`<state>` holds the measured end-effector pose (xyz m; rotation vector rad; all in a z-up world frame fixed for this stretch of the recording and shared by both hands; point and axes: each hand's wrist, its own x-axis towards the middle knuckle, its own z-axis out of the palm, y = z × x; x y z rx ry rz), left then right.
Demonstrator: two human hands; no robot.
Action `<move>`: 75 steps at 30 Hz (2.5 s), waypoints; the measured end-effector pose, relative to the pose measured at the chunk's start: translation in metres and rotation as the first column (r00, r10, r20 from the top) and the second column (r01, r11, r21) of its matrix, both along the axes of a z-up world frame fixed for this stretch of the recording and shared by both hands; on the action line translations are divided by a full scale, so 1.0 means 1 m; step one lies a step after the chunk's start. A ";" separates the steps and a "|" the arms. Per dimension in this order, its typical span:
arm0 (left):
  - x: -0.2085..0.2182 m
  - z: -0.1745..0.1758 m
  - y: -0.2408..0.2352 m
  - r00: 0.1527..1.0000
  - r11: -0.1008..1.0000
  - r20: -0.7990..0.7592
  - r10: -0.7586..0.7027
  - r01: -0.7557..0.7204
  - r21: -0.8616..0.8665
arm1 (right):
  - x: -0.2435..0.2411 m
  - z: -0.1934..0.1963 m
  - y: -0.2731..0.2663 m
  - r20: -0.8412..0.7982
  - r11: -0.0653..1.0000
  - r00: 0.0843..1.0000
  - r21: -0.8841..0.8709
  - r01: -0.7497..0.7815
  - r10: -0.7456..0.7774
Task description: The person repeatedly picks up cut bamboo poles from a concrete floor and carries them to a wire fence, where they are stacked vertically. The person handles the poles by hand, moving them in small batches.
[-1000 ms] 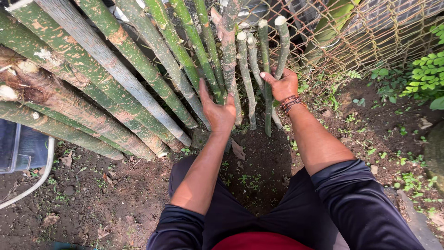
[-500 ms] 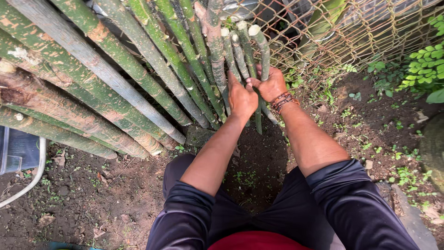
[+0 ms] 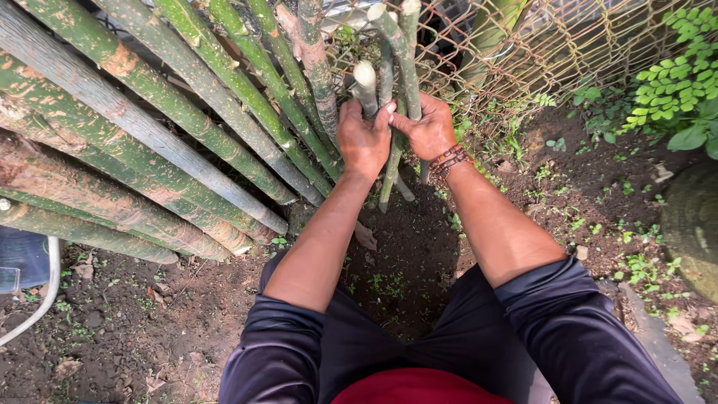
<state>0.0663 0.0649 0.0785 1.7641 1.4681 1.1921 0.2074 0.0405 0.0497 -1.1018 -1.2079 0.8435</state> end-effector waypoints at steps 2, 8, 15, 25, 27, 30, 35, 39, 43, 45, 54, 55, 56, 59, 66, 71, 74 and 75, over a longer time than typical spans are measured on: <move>-0.003 0.003 -0.001 0.996 0.995 -0.083 -0.027 0.034 0.088 | -0.001 -0.008 0.000 0.007 1.000 1.000 -0.010 0.003 -0.003; 0.000 0.011 0.016 0.983 0.993 -0.163 -0.080 0.065 -0.099 | 0.008 -0.014 -0.001 0.116 1.000 0.993 0.010 -0.006 0.005; -0.004 0.015 0.038 0.979 0.994 -0.180 -0.100 0.092 -0.052 | 0.014 0.017 -0.001 0.165 0.996 0.984 -0.081 -0.048 0.061; 0.005 -0.019 0.046 0.965 0.988 -0.256 -0.052 0.012 -0.156 | 0.031 0.023 -0.002 0.390 0.988 0.908 0.046 0.149 -0.155; 0.004 -0.017 0.048 0.975 0.981 -0.212 -0.067 0.025 -0.195 | 0.030 0.017 0.000 0.420 0.984 0.890 0.065 0.167 -0.178; 0.003 -0.011 0.048 0.978 0.984 -0.206 -0.041 0.004 -0.179 | 0.026 0.006 0.004 0.378 0.985 0.910 0.061 0.159 -0.170; 0.006 -0.008 0.042 0.969 0.963 -0.248 -0.007 -0.060 -0.261 | 0.026 -0.010 0.007 0.385 0.907 0.831 0.043 0.420 -0.402; 0.007 -0.009 0.036 0.977 0.969 -0.213 -0.012 -0.041 -0.242 | 0.033 -0.010 0.008 0.620 0.831 0.659 -0.020 0.556 -0.426; 0.003 -0.011 0.024 1.000 0.939 -0.001 -0.004 0.003 -0.343 | 0.040 0.001 0.008 0.504 0.885 0.824 -0.217 0.412 -0.261; 0.002 -0.012 0.016 0.998 0.964 -0.051 -0.032 0.017 -0.265 | 0.042 0.007 0.006 0.392 0.930 0.885 -0.156 0.332 -0.251; -0.024 -0.031 -0.024 0.997 0.978 0.029 -0.069 0.073 -0.197 | 0.023 -0.008 0.007 0.677 0.918 0.673 0.013 0.396 -0.299; -0.030 -0.032 -0.026 0.996 0.974 0.051 -0.070 0.080 -0.213 | 0.022 -0.012 0.009 0.595 0.915 0.740 -0.019 0.403 -0.313; -0.037 -0.032 -0.028 0.995 0.983 0.075 -0.063 0.075 -0.168 | 0.020 -0.016 0.011 0.506 0.913 0.799 -0.053 0.405 -0.325; -0.061 -0.037 -0.039 0.993 0.996 0.112 -0.021 0.031 -0.087 | 0.015 -0.026 0.007 0.564 0.910 0.739 0.056 0.411 -0.369; -0.121 -0.057 -0.039 0.968 0.983 0.179 0.177 -0.165 -0.078 | 0.007 0.000 -0.001 0.739 0.772 0.354 0.343 0.535 -0.574; -0.141 -0.080 -0.039 0.949 0.976 0.230 0.218 -0.212 -0.051 | -0.037 0.017 0.005 0.596 0.943 0.739 0.110 0.313 -0.315; -0.137 -0.088 -0.049 0.956 0.971 0.198 0.218 -0.193 -0.139 | -0.076 0.010 0.003 0.502 0.995 0.860 0.013 0.096 -0.089; -0.137 -0.087 -0.050 0.958 0.972 0.203 0.202 -0.171 -0.160 | -0.087 0.008 0.005 0.452 0.999 0.892 -0.009 0.039 -0.031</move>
